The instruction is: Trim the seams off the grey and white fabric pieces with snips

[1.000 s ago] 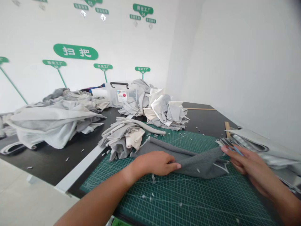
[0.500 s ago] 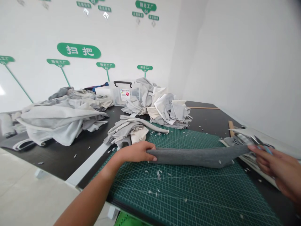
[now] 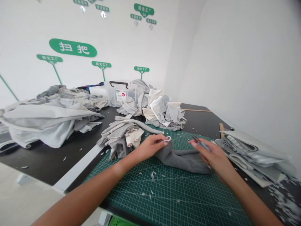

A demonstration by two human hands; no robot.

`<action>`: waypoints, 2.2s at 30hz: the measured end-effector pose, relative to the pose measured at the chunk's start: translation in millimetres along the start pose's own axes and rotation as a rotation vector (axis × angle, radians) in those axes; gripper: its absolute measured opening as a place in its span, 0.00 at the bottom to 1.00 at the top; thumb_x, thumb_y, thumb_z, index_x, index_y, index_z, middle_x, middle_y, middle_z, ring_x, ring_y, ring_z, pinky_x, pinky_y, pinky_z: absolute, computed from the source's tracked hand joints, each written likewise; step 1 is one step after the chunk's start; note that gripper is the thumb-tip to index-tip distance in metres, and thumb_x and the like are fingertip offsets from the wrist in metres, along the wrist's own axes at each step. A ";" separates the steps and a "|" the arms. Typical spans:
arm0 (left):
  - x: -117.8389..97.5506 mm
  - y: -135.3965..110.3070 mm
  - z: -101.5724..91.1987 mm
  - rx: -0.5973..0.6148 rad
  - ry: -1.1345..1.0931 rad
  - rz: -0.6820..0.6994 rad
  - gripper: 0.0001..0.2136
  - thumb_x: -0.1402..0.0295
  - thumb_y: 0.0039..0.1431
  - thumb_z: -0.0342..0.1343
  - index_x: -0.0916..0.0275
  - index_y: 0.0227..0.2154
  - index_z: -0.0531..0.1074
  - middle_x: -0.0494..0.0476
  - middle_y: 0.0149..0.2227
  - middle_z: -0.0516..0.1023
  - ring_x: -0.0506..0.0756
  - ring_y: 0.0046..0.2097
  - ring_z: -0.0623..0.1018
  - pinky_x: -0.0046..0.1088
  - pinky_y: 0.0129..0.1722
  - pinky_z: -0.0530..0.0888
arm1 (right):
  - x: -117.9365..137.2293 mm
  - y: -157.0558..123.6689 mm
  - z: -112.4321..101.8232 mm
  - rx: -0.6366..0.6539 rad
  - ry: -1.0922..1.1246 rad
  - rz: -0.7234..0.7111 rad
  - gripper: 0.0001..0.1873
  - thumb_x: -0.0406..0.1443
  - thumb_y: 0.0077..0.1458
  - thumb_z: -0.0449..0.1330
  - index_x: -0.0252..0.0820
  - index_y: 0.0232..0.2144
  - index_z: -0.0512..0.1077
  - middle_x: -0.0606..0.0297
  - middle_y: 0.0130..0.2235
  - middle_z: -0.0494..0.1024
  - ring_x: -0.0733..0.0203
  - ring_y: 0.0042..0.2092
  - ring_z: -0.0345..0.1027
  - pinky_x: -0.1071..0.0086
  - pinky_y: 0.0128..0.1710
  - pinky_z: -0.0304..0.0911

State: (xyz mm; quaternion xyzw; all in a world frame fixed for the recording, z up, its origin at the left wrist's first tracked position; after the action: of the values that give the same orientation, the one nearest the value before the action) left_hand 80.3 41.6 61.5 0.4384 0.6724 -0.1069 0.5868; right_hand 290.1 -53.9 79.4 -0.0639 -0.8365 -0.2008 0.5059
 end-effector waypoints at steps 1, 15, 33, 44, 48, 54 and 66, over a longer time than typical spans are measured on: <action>-0.3 3.1 6.3 0.014 -0.020 0.022 0.11 0.62 0.66 0.54 0.63 0.40 0.78 0.57 0.41 0.79 0.56 0.44 0.76 0.29 0.46 0.70 | 7.1 0.2 19.1 0.057 0.032 0.021 0.23 0.52 0.56 0.66 0.42 0.44 0.80 0.72 0.17 0.60 0.67 0.19 0.49 0.72 0.18 0.42; 26.6 -11.9 35.0 0.014 -0.027 -0.020 0.15 0.58 0.67 0.53 0.63 0.40 0.78 0.56 0.40 0.80 0.56 0.43 0.77 0.29 0.46 0.70 | -21.6 -24.6 94.3 0.282 0.328 0.141 0.22 0.50 0.56 0.68 0.38 0.43 0.75 0.78 0.21 0.51 0.71 0.22 0.40 0.72 0.21 0.36; 22.5 -13.2 32.2 0.034 0.045 -0.023 0.14 0.57 0.66 0.54 0.62 0.41 0.76 0.54 0.40 0.77 0.55 0.43 0.75 0.28 0.45 0.68 | -40.2 -16.6 77.1 0.129 0.137 0.123 0.19 0.50 0.54 0.67 0.41 0.35 0.73 0.74 0.21 0.61 0.67 0.23 0.49 0.72 0.24 0.47; 22.0 -13.7 33.9 0.029 0.127 0.012 0.11 0.59 0.64 0.56 0.62 0.39 0.74 0.53 0.38 0.76 0.54 0.42 0.73 0.27 0.43 0.68 | -33.5 -19.5 81.7 0.163 0.196 0.126 0.21 0.52 0.54 0.67 0.41 0.36 0.74 0.75 0.20 0.60 0.69 0.21 0.48 0.72 0.22 0.46; 23.0 -13.9 33.0 0.043 0.118 -0.030 0.13 0.58 0.65 0.54 0.63 0.36 0.73 0.51 0.34 0.74 0.53 0.38 0.72 0.26 0.39 0.67 | -41.8 -20.9 80.8 0.124 0.250 0.200 0.26 0.53 0.50 0.69 0.37 0.41 0.77 0.75 0.18 0.61 0.69 0.20 0.48 0.72 0.21 0.44; 18.2 -16.5 40.8 0.067 0.157 -0.018 0.14 0.57 0.64 0.56 0.63 0.38 0.76 0.53 0.37 0.78 0.55 0.40 0.75 0.27 0.41 0.68 | -31.7 -19.4 77.0 0.081 0.100 0.107 0.21 0.53 0.50 0.68 0.40 0.32 0.79 0.64 0.29 0.78 0.59 0.31 0.68 0.69 0.31 0.60; 22.6 -13.2 34.6 0.003 -0.008 -0.043 0.12 0.59 0.66 0.54 0.63 0.38 0.76 0.55 0.37 0.81 0.55 0.41 0.78 0.29 0.45 0.70 | -40.2 -12.5 79.2 0.126 0.028 0.022 0.15 0.48 0.60 0.62 0.43 0.36 0.78 0.64 0.35 0.81 0.53 0.38 0.71 0.66 0.40 0.62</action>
State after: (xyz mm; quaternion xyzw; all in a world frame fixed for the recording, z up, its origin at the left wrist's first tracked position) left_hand 96.6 21.5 26.7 0.4242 0.6790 -0.1224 0.5865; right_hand 240.5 -29.7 8.7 -0.0383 -0.8396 -0.1430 0.5226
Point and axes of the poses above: each hand's wrist, its own y-axis towards the middle knuckle, its own z-axis out of the palm, x = y × z, the point moved 10 cm from there along y, towards the middle knuckle
